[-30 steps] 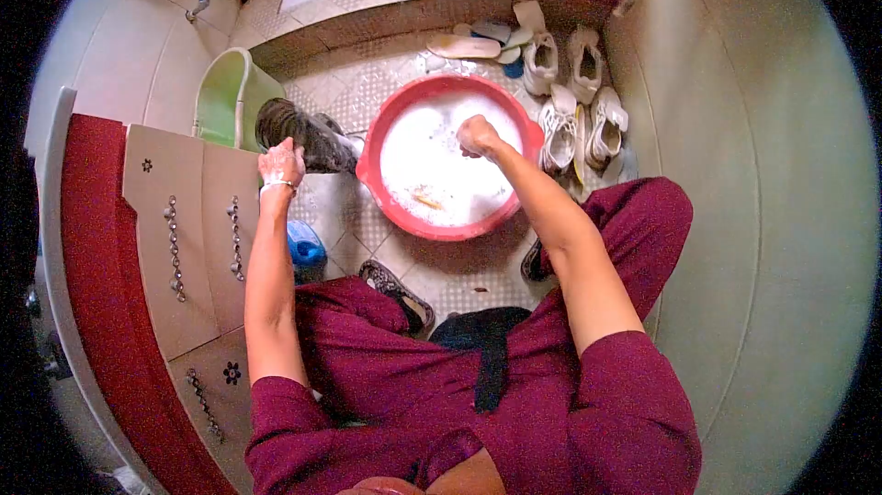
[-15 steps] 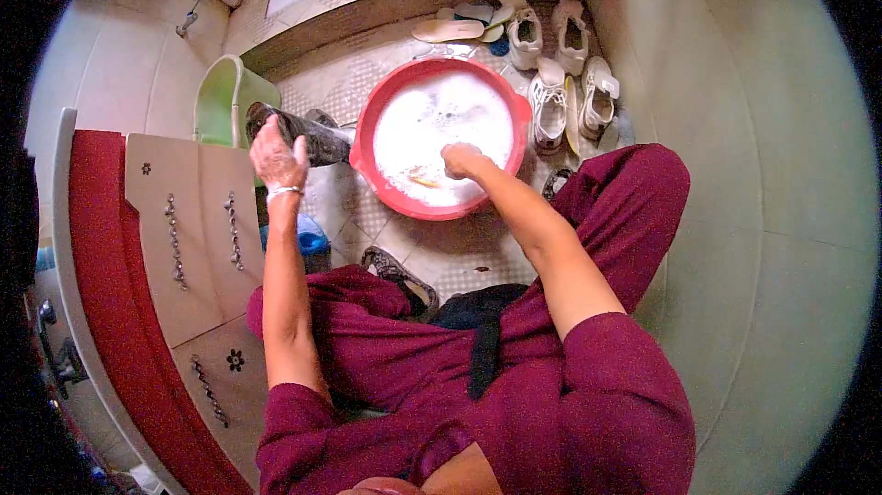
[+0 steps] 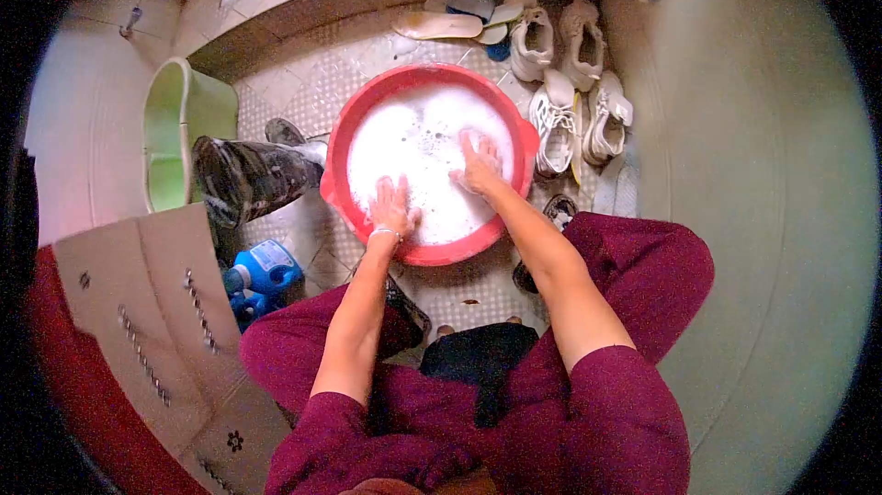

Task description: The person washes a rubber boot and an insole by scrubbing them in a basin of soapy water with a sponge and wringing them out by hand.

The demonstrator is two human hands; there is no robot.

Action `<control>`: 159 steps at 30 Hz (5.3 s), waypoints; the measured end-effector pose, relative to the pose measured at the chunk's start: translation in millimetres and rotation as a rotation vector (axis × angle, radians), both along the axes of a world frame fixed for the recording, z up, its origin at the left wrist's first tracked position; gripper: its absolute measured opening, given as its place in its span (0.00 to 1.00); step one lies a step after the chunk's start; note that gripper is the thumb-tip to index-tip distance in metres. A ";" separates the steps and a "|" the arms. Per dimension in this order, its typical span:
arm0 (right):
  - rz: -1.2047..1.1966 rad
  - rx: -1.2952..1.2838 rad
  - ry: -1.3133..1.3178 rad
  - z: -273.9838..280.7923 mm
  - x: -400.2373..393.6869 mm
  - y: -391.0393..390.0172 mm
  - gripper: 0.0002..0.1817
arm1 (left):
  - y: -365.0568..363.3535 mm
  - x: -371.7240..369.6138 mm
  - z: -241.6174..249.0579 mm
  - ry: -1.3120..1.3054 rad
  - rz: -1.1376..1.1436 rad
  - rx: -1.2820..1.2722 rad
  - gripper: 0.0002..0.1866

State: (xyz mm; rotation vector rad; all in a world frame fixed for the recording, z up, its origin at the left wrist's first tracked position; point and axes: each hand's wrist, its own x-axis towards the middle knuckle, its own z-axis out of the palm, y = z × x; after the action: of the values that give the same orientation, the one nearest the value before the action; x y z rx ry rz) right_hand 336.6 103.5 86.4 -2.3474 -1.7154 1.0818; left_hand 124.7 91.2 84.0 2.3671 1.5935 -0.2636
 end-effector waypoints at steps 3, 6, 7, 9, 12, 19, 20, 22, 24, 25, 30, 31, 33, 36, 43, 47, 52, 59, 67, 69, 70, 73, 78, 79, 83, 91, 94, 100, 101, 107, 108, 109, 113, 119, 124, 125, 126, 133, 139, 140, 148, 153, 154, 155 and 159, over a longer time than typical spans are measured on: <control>-0.036 0.031 -0.024 -31.2 -26.8 7.4 0.45 | 7.2 9.4 -14.5 0.034 0.128 -0.361 0.36; 0.065 0.190 -0.193 -60.5 -54.1 6.2 0.31 | 10.1 19.1 -44.3 0.141 0.058 -0.571 0.27; 0.063 0.177 -0.190 -65.5 -53.3 6.3 0.31 | 9.7 22.3 -50.3 0.141 0.034 -0.628 0.24; 0.352 0.285 -0.193 -68.5 -42.9 6.2 0.23 | 12.4 26.5 -41.9 0.102 0.133 -0.636 0.21; 0.197 0.335 -0.056 -104.2 -19.7 13.9 0.11 | 21.1 30.9 -31.2 -0.145 0.441 -0.489 0.23; 0.327 0.591 -0.148 -121.4 -32.7 -9.1 0.14 | 53.0 17.5 -105.6 -0.576 0.424 -0.271 0.20; 0.304 0.249 -0.037 -137.3 -27.5 -5.6 0.14 | 56.1 13.7 -113.3 -0.375 0.398 -0.315 0.19; 0.217 -0.231 0.124 -80.4 -16.3 6.8 0.15 | 56.0 7.3 -129.8 -0.183 0.436 -0.420 0.17; 0.249 0.012 -0.093 -86.0 -26.6 -0.1 0.13 | 46.4 0.1 -147.5 -0.142 0.478 -0.364 0.13; 0.272 0.258 -0.299 -73.2 -33.0 1.5 0.11 | 45.2 -3.4 -143.0 -0.090 0.513 -0.305 0.11; 0.154 0.082 0.066 -29.3 -22.1 7.4 0.22 | 42.6 -31.9 -104.5 -0.273 0.181 -0.197 0.09; 0.146 0.188 -0.040 -30.3 -22.6 3.4 0.19 | 37.6 -43.3 -124.6 -0.274 0.184 -0.195 0.09; 0.145 0.300 -0.141 -21.0 -27.2 -0.8 0.17 | 35.5 -45.0 -125.5 -0.942 0.921 -0.647 0.07; 0.392 0.572 0.115 -0.8 -53.2 -13.9 0.13 | 45.0 -29.8 -82.3 -1.440 1.637 -0.751 0.09; 0.595 0.657 -0.012 -25.0 -106.2 -41.9 0.24 | 42.7 -25.6 -57.0 -1.615 1.572 -0.713 0.14; 0.456 0.173 -0.019 -17.7 -86.1 -37.3 0.29 | 44.5 -26.8 -64.2 -1.781 1.645 -0.660 0.13; 0.485 -0.287 0.158 -24.3 -38.3 -13.6 0.29 | 26.5 -26.7 -94.6 -1.739 1.706 -0.662 0.10; 0.316 -0.294 0.082 -7.8 -15.7 -20.5 0.33 | 2.1 -6.3 -50.1 -1.959 1.630 -0.602 0.18; -0.094 -0.010 0.615 23.2 -33.7 -45.4 0.36 | -21.7 -3.4 14.3 -1.803 1.816 -0.339 0.16; -0.102 0.066 0.525 30.5 -48.6 -57.7 0.38 | -43.0 -1.8 8.1 -1.736 1.770 -0.319 0.14; -0.068 0.130 0.549 35.6 -57.2 -60.3 0.38 | -54.2 -1.4 8.5 -1.663 1.742 -0.294 0.12; -0.026 0.195 0.597 68.7 -79.6 -81.6 0.37 | -85.5 3.9 21.3 -1.564 1.780 -0.255 0.10; 0.261 -0.088 0.368 88.5 -93.8 -118.8 0.34 | -141.0 -5.9 12.8 -1.495 1.629 -0.510 0.12; 0.265 -0.091 0.357 86.2 -94.2 -122.2 0.34 | -143.1 -9.6 6.4 -1.608 1.541 -0.564 0.14; 0.359 -0.105 0.248 90.4 -92.0 -118.0 0.34 | -129.3 -24.1 52.9 -2.073 1.722 -0.770 0.24; 0.416 -0.277 0.254 95.3 -100.8 -97.7 0.33 | -95.4 -63.5 37.7 -1.164 1.153 -0.927 0.15; 0.465 -0.266 0.265 108.9 -104.2 -99.6 0.31 | -121.4 -55.3 -9.4 -1.089 0.988 -0.754 0.15; 0.396 -0.377 0.138 40.5 -116.1 -71.0 0.28 | -128.5 -18.6 38.6 -1.086 1.211 -0.586 0.12; 0.385 -0.408 0.122 24.2 -116.2 -60.1 0.27 | -124.8 -11.8 46.2 -1.303 1.316 -0.686 0.12; 0.583 -0.343 0.400 36.7 -82.3 -69.3 0.28 | -126.2 -3.1 53.6 -1.290 1.474 -0.646 0.15; 0.588 -0.359 0.401 64.7 -77.4 -75.1 0.28 | -127.0 -0.5 63.4 -1.275 1.394 -0.650 0.15; 0.633 -0.359 0.344 94.9 -74.5 -76.6 0.28 | -126.3 2.2 68.4 -1.260 1.305 -0.648 0.15; 0.585 -0.415 0.199 89.4 -94.7 -61.2 0.29 | -137.2 17.1 70.5 -1.239 1.507 -0.592 0.17; 0.507 -0.349 0.269 7.8 -83.8 -66.9 0.30 | -135.0 -10.2 47.0 -1.172 1.294 -0.711 0.14; 0.369 -0.305 0.324 31.4 -68.3 -68.7 0.34 | -114.2 -1.2 60.2 -0.984 1.090 -0.628 0.15; 0.367 -0.302 0.320 33.6 -63.3 -67.8 0.34 | -111.8 0.3 67.1 -0.884 1.039 -0.574 0.16; 0.271 -0.318 0.336 35.6 -56.0 -65.5 0.35 | -124.7 -0.2 40.5 -0.886 1.046 -0.550 0.16; 0.599 -0.206 0.257 99.9 -80.1 -97.0 0.31 | -147.8 13.4 38.0 -0.846 1.302 -0.466 0.14; 0.716 -0.176 0.225 4.1 -92.7 -92.4 0.28 | -141.0 17.8 45.3 -1.116 1.604 -0.546 0.12; 0.668 -0.233 0.167 12.0 -95.9 -76.9 0.27 | -136.3 22.3 46.4 -1.207 1.727 -0.589 0.12; 0.705 -0.385 0.324 84.8 -52.5 -64.0 0.29 | -160.1 21.8 29.3 -0.913 1.439 -0.566 0.15; 0.669 -0.383 0.273 55.6 -70.0 -73.8 0.27 | -173.8 38.2 31.6 -0.853 1.315 -0.475 0.14; 0.723 -0.352 0.171 18.8 -80.4 -71.2 0.26 | -176.8 38.8 33.7 -0.711 1.367 -0.521 0.14; 0.784 -0.299 0.060 -13.6 -87.4 -64.9 0.26 | -171.2 40.4 32.2 -0.584 1.413 -0.544 0.14; 0.662 -0.497 0.134 40.8 -81.2 -30.8 0.26 | -176.5 22.9 3.3 -0.926 1.362 -0.646 0.17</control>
State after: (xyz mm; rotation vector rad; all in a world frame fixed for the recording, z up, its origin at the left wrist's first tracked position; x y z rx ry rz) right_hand 255.4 72.7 127.2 -1.8519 -2.4768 1.8959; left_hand 147.6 -85.3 87.4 0.4373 1.7535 0.4646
